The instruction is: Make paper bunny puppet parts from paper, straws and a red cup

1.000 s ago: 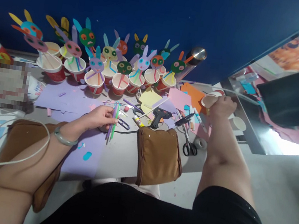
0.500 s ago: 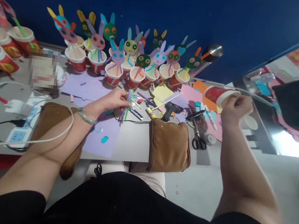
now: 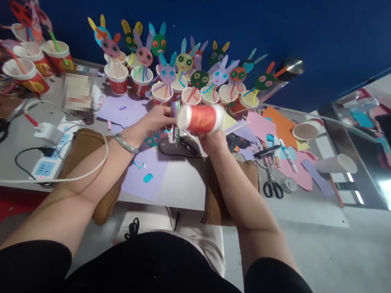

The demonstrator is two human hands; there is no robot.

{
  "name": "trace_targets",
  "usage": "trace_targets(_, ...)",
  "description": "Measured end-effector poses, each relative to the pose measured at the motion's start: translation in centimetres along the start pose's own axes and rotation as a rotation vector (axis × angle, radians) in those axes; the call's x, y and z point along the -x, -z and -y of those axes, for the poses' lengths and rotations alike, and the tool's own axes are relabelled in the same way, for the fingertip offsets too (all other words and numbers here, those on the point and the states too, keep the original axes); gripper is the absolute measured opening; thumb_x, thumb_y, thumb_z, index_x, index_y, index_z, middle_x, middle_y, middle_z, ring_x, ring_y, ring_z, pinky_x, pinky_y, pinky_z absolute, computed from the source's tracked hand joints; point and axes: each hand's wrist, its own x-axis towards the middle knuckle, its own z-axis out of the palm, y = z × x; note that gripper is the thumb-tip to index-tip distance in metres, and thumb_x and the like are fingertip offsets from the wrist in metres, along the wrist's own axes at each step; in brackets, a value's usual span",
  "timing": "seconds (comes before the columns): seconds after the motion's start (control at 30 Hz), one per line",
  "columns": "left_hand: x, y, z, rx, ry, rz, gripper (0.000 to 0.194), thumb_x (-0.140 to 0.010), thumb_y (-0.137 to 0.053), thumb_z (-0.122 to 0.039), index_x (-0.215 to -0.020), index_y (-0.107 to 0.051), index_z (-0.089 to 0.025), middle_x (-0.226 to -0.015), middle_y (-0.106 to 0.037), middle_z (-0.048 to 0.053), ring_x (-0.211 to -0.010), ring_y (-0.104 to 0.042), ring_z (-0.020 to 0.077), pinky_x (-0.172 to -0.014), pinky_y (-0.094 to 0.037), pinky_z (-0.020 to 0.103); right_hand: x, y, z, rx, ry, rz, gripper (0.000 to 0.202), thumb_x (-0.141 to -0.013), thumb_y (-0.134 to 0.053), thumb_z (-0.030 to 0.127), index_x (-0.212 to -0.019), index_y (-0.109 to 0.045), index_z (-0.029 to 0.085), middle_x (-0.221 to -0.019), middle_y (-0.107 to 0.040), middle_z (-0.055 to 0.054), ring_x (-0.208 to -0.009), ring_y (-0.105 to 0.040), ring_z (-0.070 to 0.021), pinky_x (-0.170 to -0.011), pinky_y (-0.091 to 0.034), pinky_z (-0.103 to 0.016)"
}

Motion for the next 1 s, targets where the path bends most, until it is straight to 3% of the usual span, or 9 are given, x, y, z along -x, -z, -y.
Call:
trace_targets(0.07, -0.2, -0.1, 0.2, 0.067, -0.016, -0.012, 0.02, -0.074, -0.084, -0.015, -0.074, -0.064, -0.012, -0.054, -0.06, -0.004, -0.047, -0.049, 0.0056, -0.05, -0.033, 0.019, 0.2, -0.1, -0.9, 0.073, -0.001, 0.159, 0.053, -0.045, -0.097, 0.056, -0.073, -0.065, 0.024, -0.076, -0.068, -0.001, -0.074, -0.063, -0.0193, -0.064, -0.052, -0.032)
trace_targets(0.13, -0.3, -0.3, 0.5, 0.109, -0.016, 0.001, 0.025, -0.073, -0.088, -0.018, -0.075, -0.065, -0.012, -0.055, -0.06, -0.004, -0.047, -0.048, 0.0052, -0.048, -0.031, 0.019, 0.4, 0.4, -1.2, 0.143, -0.012, 0.307, 0.051, -0.05, -0.098, 0.059, -0.076, -0.072, 0.023, -0.089, -0.074, -0.005, -0.085, -0.068, -0.0222, -0.072, -0.055, -0.034)
trace_targets(0.27, -0.1, -1.0, 0.6, 0.135, 0.014, 0.038, 0.032, -0.071, -0.093, -0.022, -0.074, -0.063, -0.013, -0.053, -0.056, -0.005, -0.046, -0.048, 0.0055, -0.047, -0.032, 0.02, 1.0, 1.0, -1.4, 0.242, -0.072, 0.452, 0.049, -0.063, -0.095, 0.062, -0.077, -0.075, 0.02, -0.08, -0.071, -0.002, -0.07, -0.061, -0.0166, -0.067, -0.05, -0.031)
trace_targets(0.37, 0.4, -1.3, 0.3, 0.126, 0.002, 0.064, 0.035, -0.071, -0.095, -0.024, -0.075, -0.062, -0.013, -0.056, -0.057, -0.004, -0.048, -0.05, 0.0057, -0.048, -0.033, 0.02, 1.5, 0.8, -1.4, 0.325, -0.065, 0.433, 0.048, -0.072, -0.089, 0.064, -0.075, -0.072, 0.02, -0.071, -0.065, 0.001, -0.064, -0.053, -0.0135, -0.062, -0.043, -0.029)
trace_targets(0.57, 1.2, -1.4, -0.8, 0.037, -0.005, -0.012, 0.019, -0.096, -0.072, -0.026, -0.083, -0.067, -0.013, -0.05, -0.054, -0.005, -0.042, -0.044, 0.0045, -0.044, -0.03, 0.017, 2.3, 0.1, -1.9, 0.385, 0.005, 0.433, 0.054, -0.077, -0.079, 0.072, -0.07, -0.065, 0.02, -0.063, -0.056, 0.003, -0.061, -0.045, -0.0119, -0.06, -0.036, -0.028)
trace_targets(0.83, 1.4, -0.9, -0.1, -0.026, 0.032, -0.093, 0.021, -0.087, -0.076, -0.027, -0.074, -0.069, -0.013, -0.055, -0.059, -0.002, -0.045, -0.05, 0.0052, -0.046, -0.034, 0.016, 3.4, -0.7, -2.7, 0.284, -0.077, 0.474, 0.051, -0.077, -0.08, 0.068, -0.071, -0.064, 0.02, -0.069, -0.056, 0.001, -0.065, -0.047, -0.0133, -0.06, -0.037, -0.029)
trace_targets(0.9, 1.5, -0.6, 0.0, -0.022, 0.06, -0.06, 0.021, -0.085, -0.08, -0.032, -0.08, -0.073, -0.013, -0.057, -0.06, -0.001, -0.046, -0.051, 0.0061, -0.047, -0.037, 0.017, 3.8, -0.9, -2.6, 0.277, -0.094, 0.459, 0.048, -0.079, -0.078, 0.066, -0.072, -0.065, 0.02, -0.069, -0.056, 0.001, -0.066, -0.047, -0.0136, -0.06, -0.036, -0.029)
trace_targets(1.0, 1.7, 0.0, 0.0, 0.019, 0.037, 0.001, 0.03, -0.079, -0.086, -0.04, -0.092, -0.079, -0.014, -0.077, -0.074, 0.003, -0.053, -0.056, 0.0061, -0.05, -0.043, 0.017, 4.1, -1.0, -2.3, 0.279, -0.111, 0.454, 0.045, -0.082, -0.074, 0.063, -0.071, -0.066, 0.021, -0.069, -0.057, 0.001, -0.067, -0.048, -0.0141, -0.06, -0.037, -0.029)
